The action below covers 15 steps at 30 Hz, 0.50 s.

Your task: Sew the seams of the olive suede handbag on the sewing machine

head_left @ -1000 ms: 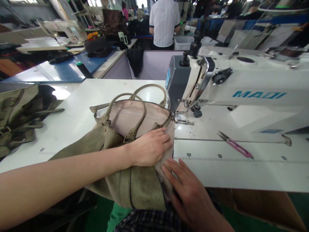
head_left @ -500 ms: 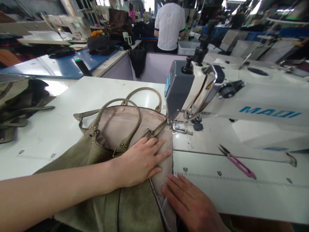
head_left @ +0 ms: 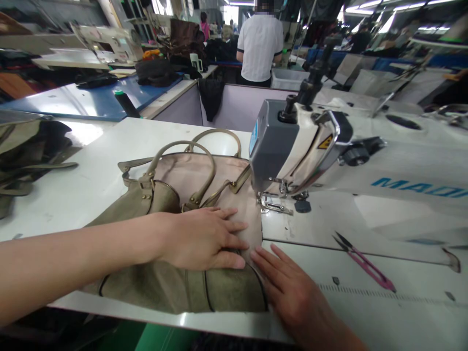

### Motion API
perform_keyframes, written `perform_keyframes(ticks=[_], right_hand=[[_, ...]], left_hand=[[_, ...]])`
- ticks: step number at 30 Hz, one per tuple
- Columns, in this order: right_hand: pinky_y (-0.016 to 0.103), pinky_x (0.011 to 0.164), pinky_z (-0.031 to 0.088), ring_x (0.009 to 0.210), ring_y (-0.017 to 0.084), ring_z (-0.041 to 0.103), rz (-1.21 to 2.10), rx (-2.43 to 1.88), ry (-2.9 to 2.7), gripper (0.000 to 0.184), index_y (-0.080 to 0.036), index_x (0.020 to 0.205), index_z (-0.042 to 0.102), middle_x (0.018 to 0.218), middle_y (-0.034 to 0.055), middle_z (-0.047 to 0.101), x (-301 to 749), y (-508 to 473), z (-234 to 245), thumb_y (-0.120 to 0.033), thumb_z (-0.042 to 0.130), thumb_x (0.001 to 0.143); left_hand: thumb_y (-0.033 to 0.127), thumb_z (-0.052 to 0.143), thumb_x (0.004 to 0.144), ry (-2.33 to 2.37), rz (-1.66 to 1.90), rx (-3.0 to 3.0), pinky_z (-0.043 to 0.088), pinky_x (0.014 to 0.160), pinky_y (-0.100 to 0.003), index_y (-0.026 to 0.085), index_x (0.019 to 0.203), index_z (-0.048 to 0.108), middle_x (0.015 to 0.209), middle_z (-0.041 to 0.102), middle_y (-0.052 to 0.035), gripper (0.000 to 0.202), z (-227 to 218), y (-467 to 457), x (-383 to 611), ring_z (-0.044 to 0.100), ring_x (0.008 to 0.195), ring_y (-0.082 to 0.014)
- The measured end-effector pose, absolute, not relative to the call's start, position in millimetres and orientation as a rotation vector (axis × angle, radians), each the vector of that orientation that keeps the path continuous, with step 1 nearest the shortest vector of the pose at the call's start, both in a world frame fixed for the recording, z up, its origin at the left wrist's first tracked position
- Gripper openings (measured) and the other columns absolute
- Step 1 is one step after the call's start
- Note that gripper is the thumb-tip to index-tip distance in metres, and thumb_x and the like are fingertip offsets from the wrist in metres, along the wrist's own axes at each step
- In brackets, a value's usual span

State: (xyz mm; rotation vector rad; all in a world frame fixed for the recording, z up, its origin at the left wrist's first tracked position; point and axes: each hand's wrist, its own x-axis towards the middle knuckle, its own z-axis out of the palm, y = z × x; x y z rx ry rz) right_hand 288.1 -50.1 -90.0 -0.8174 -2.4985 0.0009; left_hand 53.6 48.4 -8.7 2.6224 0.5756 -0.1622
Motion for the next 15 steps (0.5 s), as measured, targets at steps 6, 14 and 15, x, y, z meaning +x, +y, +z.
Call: perform_keyframes(ticks=[6, 14, 15], right_hand=[[0.051, 0.099, 0.051, 0.122, 0.029, 0.053, -0.058, -0.835, -2.534, 0.038, -0.004, 0.113, 0.065, 0.126, 0.0178, 0.06, 285.5, -29.7, -91.1, -0.002, 0.031, 0.096], [0.053, 0.104, 0.046, 0.121, 0.03, 0.054, -0.061, -0.826, -2.562, 0.038, -0.004, 0.102, 0.068, 0.124, 0.0208, 0.06, 288.5, 1.9, -91.5, -0.002, 0.031, 0.093], [0.052, 0.103, 0.047, 0.12, 0.029, 0.054, -0.081, -0.831, -2.557, 0.037, -0.005, 0.1, 0.068, 0.123, 0.0207, 0.061, 288.0, 5.2, -92.3, -0.002, 0.032, 0.092]], left_hand=[[0.04, 0.036, 0.102, 0.594, -0.342, 2.68, 0.028, 0.114, -0.046, 0.027, 0.137, 0.052, 0.147, 0.043, -0.006, 0.04, -10.1, 70.7, 57.5, 0.031, 0.14, -0.0288], [0.025, 0.048, 0.092, 0.682, -0.287, 2.853, 0.047, 0.094, -0.039, 0.018, 0.087, 0.066, 0.08, 0.067, -0.005, 0.021, -3.0, 120.1, 56.3, 0.061, 0.081, -0.0211], [0.028, 0.047, 0.093, 0.669, -0.268, 2.866, 0.046, 0.094, -0.04, 0.02, 0.083, 0.066, 0.074, 0.066, -0.0045, 0.023, -3.5, 122.9, 54.3, 0.06, 0.077, -0.0211]])
